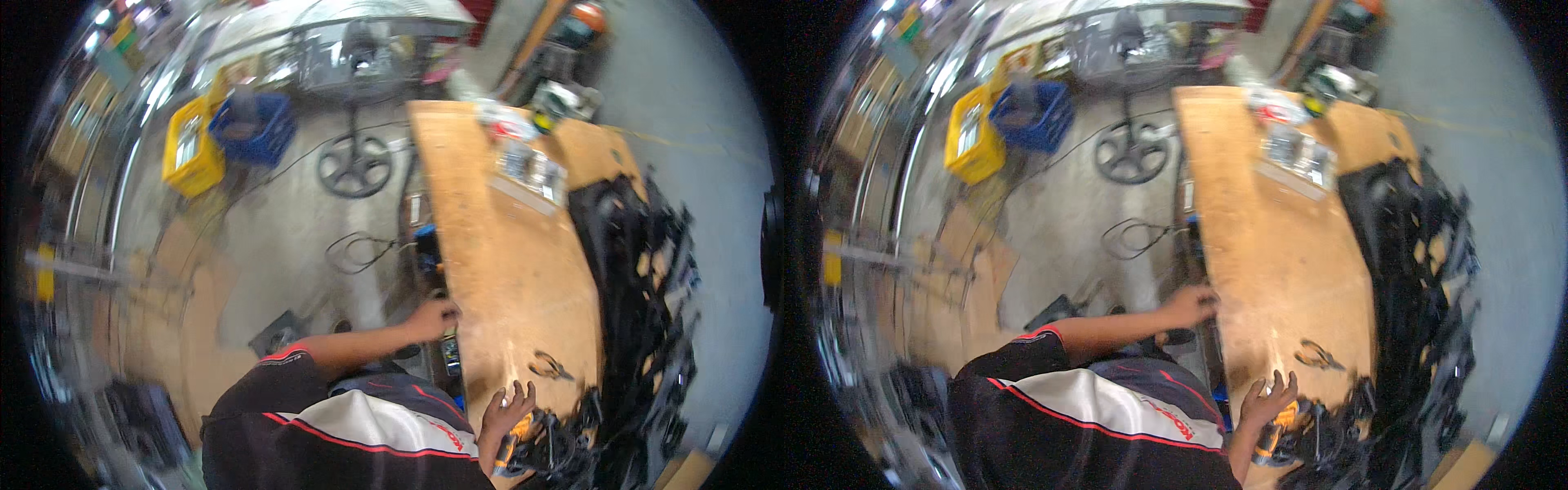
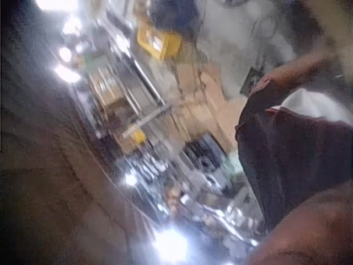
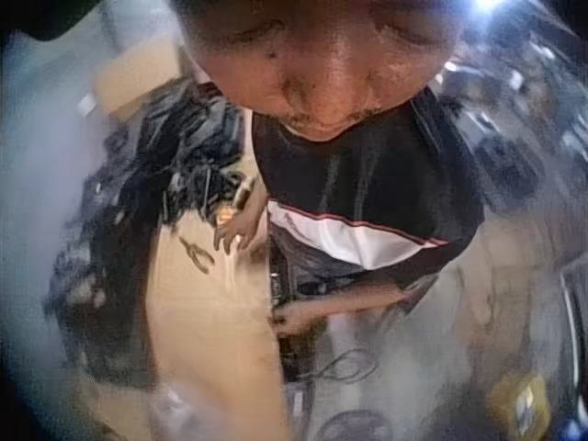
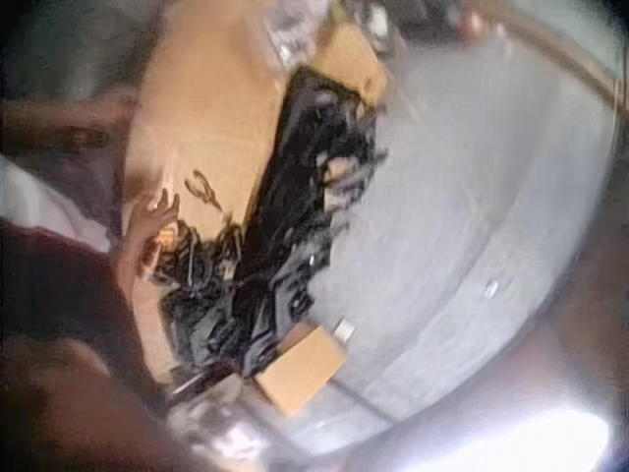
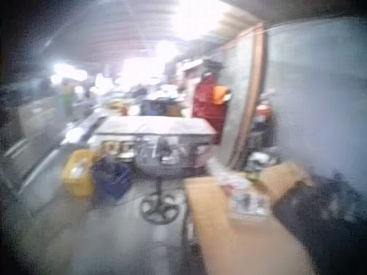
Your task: The person assembles black plastic furniture components on a wooden workbench. They use a cordless drill and a wrench to fasten screws and tighten bolts, attaching legs and circular bases to the parts. The person handles multiple components, aligns them, and secures them with tools.
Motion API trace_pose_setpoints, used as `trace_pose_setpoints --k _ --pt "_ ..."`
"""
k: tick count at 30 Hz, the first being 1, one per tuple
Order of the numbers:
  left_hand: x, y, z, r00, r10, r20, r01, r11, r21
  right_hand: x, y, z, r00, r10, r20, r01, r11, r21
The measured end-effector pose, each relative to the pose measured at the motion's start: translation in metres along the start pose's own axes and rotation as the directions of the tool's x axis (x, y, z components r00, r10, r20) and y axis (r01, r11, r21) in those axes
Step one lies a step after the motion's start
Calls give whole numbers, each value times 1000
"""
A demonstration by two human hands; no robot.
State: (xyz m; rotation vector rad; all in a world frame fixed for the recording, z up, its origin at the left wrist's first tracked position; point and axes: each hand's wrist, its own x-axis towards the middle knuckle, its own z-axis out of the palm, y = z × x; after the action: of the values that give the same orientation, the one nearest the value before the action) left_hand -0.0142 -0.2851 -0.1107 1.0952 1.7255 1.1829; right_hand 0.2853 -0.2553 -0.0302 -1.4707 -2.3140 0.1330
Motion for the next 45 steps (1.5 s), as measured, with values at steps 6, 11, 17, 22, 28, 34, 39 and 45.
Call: trace_pose_setpoints --k 6,11,17,22,28,34,39,45 --pt "-149 -234 -133 522 -635 -570 663 722 -197 26 4 69 937 -206 282 219 976 -14" --pt "-316 -316 -116 203 -831 -518 844 417 -337 72 -33 133 882 -309 356 333 943 -8" --pt "-416 -398 -82 -70 -911 -406 846 162 -509 79 -35 150 881 -327 342 375 923 -83" --pt "-397 -482 -97 -144 -903 -404 794 138 -592 91 -5 151 870 -312 383 405 894 -191" --pt "-345 -549 -94 -120 -974 -190 739 40 -673 104 38 153 738 -540 403 652 724 -223" --pt "-407 -479 -151 -157 -960 -231 762 31 -647 126 157 185 562 -739 371 820 556 -134" --pt "-480 -423 -198 97 -982 -160 726 180 -663 174 180 205 547 -765 340 837 497 -227" --pt "-377 -265 -296 299 -785 -542 903 417 -105 33 100 218 875 -458 156 482 805 -346"
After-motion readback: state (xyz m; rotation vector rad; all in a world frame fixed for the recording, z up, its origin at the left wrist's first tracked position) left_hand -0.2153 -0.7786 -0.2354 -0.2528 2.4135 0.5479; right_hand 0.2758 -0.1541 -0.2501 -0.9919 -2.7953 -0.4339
